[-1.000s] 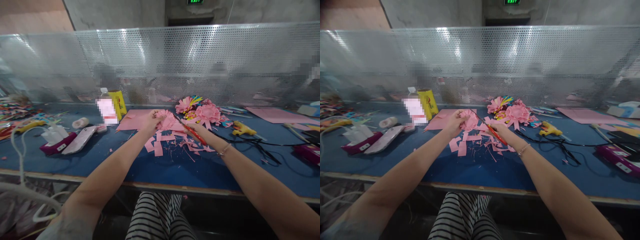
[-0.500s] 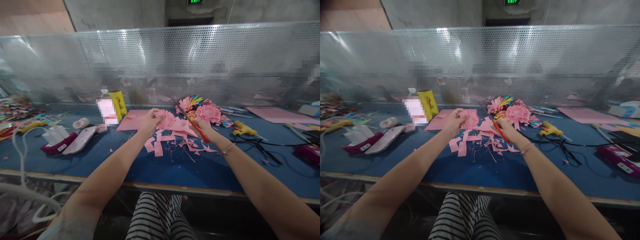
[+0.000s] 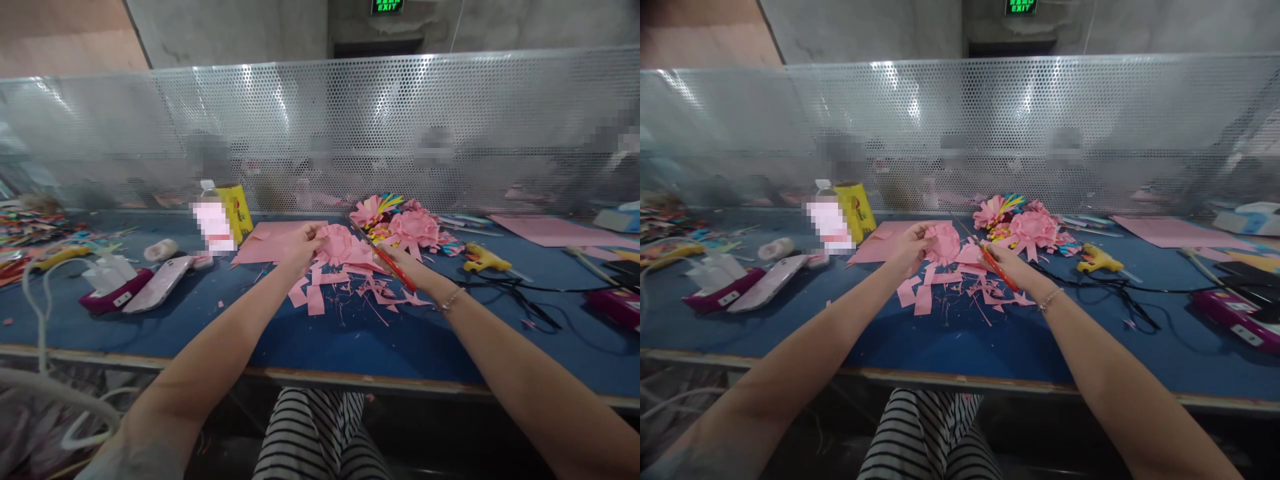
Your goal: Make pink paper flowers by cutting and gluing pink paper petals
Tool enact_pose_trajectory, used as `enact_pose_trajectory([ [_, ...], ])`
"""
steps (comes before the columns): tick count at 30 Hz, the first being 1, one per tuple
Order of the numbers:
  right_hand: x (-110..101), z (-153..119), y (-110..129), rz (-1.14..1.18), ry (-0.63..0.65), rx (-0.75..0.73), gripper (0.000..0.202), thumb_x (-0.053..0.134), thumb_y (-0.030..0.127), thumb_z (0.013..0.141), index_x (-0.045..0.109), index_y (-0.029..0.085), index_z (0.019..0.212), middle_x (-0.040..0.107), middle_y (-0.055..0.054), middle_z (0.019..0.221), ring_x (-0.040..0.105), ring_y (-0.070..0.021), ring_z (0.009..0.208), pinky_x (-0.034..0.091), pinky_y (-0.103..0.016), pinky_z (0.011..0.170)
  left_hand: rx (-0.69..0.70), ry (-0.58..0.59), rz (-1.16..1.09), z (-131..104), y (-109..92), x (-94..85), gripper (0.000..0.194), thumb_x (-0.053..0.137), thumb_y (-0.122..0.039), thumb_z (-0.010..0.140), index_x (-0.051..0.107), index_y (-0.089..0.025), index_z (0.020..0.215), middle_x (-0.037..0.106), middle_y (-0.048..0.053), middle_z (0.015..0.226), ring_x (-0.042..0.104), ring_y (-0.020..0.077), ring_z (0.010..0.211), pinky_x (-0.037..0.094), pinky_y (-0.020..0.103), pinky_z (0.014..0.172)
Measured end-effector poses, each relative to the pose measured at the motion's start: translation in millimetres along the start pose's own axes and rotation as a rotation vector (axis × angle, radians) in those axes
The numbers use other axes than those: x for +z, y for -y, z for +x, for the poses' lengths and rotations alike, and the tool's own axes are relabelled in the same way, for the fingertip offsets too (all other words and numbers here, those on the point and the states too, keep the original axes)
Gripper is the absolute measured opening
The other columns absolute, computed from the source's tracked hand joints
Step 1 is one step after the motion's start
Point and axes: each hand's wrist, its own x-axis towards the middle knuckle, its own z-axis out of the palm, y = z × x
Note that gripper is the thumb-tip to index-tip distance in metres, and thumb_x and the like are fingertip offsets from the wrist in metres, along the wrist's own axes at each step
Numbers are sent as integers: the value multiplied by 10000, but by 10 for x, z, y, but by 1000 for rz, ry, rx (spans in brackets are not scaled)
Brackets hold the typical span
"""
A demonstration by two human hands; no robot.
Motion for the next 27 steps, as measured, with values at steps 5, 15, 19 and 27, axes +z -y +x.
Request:
enact_pose_trajectory([
  [5,-47,-46,136,-415,55,-132,269,409,453,766,387,193,702,439,6,668,413,-127,632,346,-271,603,70,8,169,4,5,1,244,614,-116,555,516,-148,775,535,-15,722,475,43,566,368,186,508],
  [15,-82,-95,265,-668,104,-147,304,450,481,740,377,188,702,468,-16,700,399,-120,598,321,-241,549,139,41,315,-33,-59,25,259,641,-172,573,478,-164,773,509,-31,670,456,58,561,364,210,537],
  [19,-78,-100,288,-666,130,-139,322,435,499,742,371,187,694,467,-16,696,403,-123,612,323,-241,558,175,96,292,-18,-30,13,258,632,-190,590,496,-161,807,535,-3,764,501,89,694,395,242,643],
  [27,-70,-91,283,-637,154,-110,297,424,448,759,338,190,638,448,-1,644,410,-119,595,305,-241,547,172,89,269,0,31,-11,249,627,-199,596,484,-170,798,524,-6,765,492,83,695,400,240,657],
])
